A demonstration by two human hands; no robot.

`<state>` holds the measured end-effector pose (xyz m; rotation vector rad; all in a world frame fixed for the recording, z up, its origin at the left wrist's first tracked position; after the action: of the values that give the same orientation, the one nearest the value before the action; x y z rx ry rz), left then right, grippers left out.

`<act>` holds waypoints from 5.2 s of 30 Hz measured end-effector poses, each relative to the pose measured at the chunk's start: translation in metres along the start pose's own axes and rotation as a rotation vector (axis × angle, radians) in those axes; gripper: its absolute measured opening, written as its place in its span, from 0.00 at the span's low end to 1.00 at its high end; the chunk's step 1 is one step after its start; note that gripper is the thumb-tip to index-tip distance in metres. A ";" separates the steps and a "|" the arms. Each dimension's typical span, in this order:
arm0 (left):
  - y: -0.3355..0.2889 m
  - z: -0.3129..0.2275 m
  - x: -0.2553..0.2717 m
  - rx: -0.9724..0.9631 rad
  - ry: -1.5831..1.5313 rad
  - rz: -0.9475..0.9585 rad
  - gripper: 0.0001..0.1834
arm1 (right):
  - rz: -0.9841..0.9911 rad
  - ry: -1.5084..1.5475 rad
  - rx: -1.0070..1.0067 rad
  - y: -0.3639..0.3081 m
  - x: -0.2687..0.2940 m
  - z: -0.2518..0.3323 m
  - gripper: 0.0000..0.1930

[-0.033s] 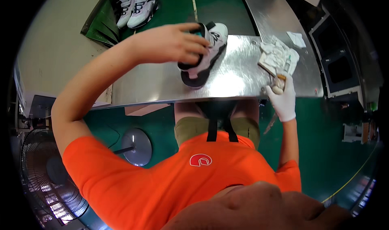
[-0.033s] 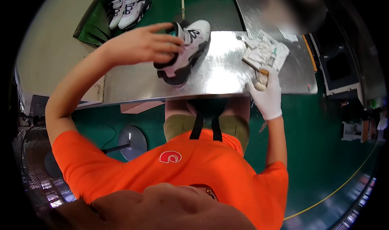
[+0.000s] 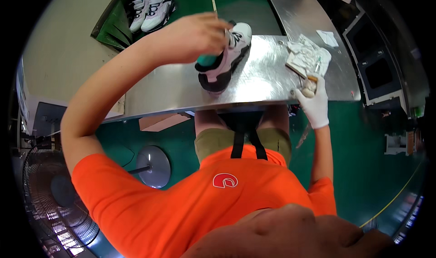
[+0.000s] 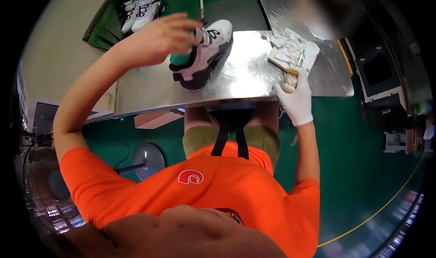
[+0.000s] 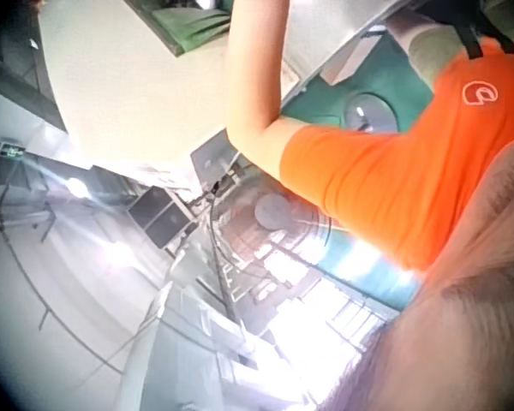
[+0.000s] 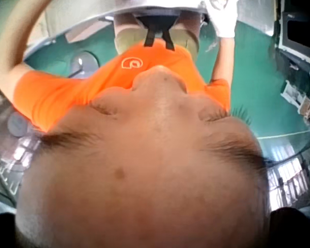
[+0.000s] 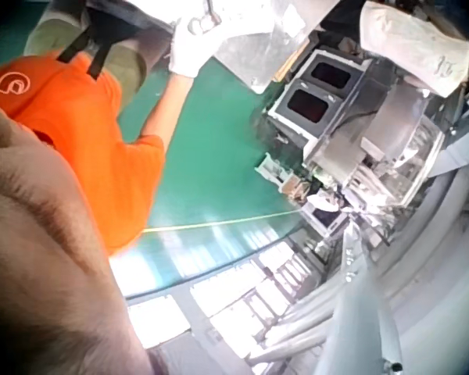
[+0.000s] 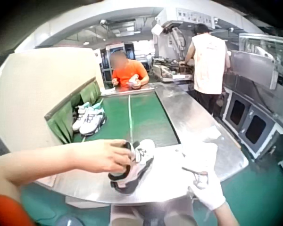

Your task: The person uses a syringe to apply a clear liquid to the seams of white and teal sneakers. They hold the shoe with one hand and carefully dispense the liquid along the edges with the other, rotating the shoe to access different areas. The person places the treated shoes on a metal table and repeats the process on multiple pairs.

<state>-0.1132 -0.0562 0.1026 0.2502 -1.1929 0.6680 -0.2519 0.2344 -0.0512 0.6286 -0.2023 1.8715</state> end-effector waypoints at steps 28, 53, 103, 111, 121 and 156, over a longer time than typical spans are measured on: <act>-0.019 -0.103 -0.055 0.581 -0.249 -0.570 0.17 | 0.465 -0.215 -0.370 0.057 0.005 0.054 0.21; -0.018 -0.085 -0.068 0.556 -0.194 -0.745 0.11 | 1.077 0.851 -0.385 0.057 -0.098 0.116 0.38; -0.011 -0.068 -0.053 0.587 -0.316 -0.645 0.12 | 0.824 0.987 -0.463 0.071 -0.030 0.053 0.35; -0.008 -0.064 -0.048 0.580 -0.304 -0.567 0.12 | 0.833 1.127 -0.413 0.070 -0.025 0.035 0.26; -0.004 -0.062 -0.044 0.595 -0.311 -0.481 0.13 | 0.838 1.128 -0.405 0.059 -0.015 0.019 0.30; 0.040 -0.146 -0.035 0.819 -0.058 -0.337 0.29 | 0.703 1.499 -0.439 -0.018 -0.026 -0.033 0.43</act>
<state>-0.0314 0.0387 0.0098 1.1358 -0.8459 0.8235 -0.2396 0.2343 -0.0952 -1.3285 0.1944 2.3373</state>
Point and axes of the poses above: each hand's wrist, its own y-axis towards the middle knuckle, its own x-axis out of the back of the hand, z = x × y, the point moved 3 cm from there along y, towards the middle knuckle, and after that the axes turned 12 degrees about -x, right-handed, at the moved point
